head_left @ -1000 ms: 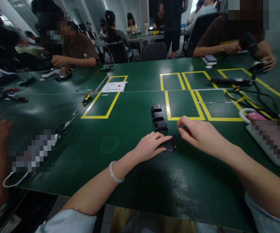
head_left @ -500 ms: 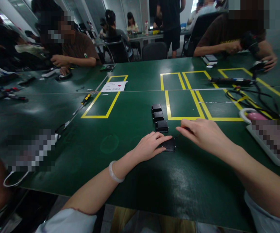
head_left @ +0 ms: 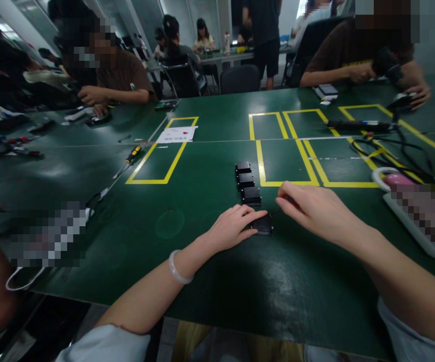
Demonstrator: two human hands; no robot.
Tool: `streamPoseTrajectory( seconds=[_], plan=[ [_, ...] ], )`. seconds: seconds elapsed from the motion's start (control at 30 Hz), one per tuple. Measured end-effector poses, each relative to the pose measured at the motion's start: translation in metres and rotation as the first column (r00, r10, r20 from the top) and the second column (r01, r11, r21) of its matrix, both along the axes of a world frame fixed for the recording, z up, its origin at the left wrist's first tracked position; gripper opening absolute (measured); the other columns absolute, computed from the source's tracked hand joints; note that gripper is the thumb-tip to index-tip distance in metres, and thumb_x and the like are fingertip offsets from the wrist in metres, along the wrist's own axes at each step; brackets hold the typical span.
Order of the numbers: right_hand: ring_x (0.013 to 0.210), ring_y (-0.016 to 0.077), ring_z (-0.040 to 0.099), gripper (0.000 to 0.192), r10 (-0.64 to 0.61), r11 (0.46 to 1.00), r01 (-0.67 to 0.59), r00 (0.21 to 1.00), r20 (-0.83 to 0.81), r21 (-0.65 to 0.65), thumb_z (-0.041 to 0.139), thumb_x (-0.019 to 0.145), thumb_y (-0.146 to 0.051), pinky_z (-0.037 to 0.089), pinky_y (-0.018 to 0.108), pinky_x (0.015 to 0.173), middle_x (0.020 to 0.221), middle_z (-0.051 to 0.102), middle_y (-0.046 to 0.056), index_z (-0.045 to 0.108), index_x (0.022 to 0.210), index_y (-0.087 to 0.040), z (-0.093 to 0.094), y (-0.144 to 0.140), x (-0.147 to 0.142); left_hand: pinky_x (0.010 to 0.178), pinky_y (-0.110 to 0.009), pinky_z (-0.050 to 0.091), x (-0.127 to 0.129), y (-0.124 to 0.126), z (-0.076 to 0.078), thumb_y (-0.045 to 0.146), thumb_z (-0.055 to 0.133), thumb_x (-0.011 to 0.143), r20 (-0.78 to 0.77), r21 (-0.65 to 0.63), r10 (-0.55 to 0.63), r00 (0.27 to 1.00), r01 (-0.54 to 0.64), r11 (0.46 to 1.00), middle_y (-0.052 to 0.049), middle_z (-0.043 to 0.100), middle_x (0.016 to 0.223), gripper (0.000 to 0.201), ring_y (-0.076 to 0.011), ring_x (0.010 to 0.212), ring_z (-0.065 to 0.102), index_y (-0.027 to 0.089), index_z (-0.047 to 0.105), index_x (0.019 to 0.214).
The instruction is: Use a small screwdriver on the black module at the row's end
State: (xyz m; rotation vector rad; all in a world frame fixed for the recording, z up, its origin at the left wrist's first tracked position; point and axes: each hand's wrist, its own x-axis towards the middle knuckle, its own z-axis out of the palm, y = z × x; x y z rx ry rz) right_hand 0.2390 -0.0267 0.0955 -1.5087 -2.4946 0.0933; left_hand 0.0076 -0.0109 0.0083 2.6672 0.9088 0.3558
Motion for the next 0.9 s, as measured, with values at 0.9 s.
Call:
streamPoseTrajectory(
  seconds=[0.9],
  plan=[
    [0.069,0.0175,0.062,0.011,0.069,0.998,-0.069,0.997,-0.041,0.010,0.042,0.093,-0.028,0.038,0.027,0.060,0.079,0.066,0.002,0.050,0.096,-0.021,-0.0023,-0.0034,0.0033,0.093,-0.037,0.046,-0.0006,0.0003,-0.0005,0.034,0.049,0.097,-0.002,0.001,-0.009,1.000,0.009,1.000,-0.007,0.054,0.122,0.047,-0.0214,0.107,0.053,0.029,0.038,0.143]
  ],
)
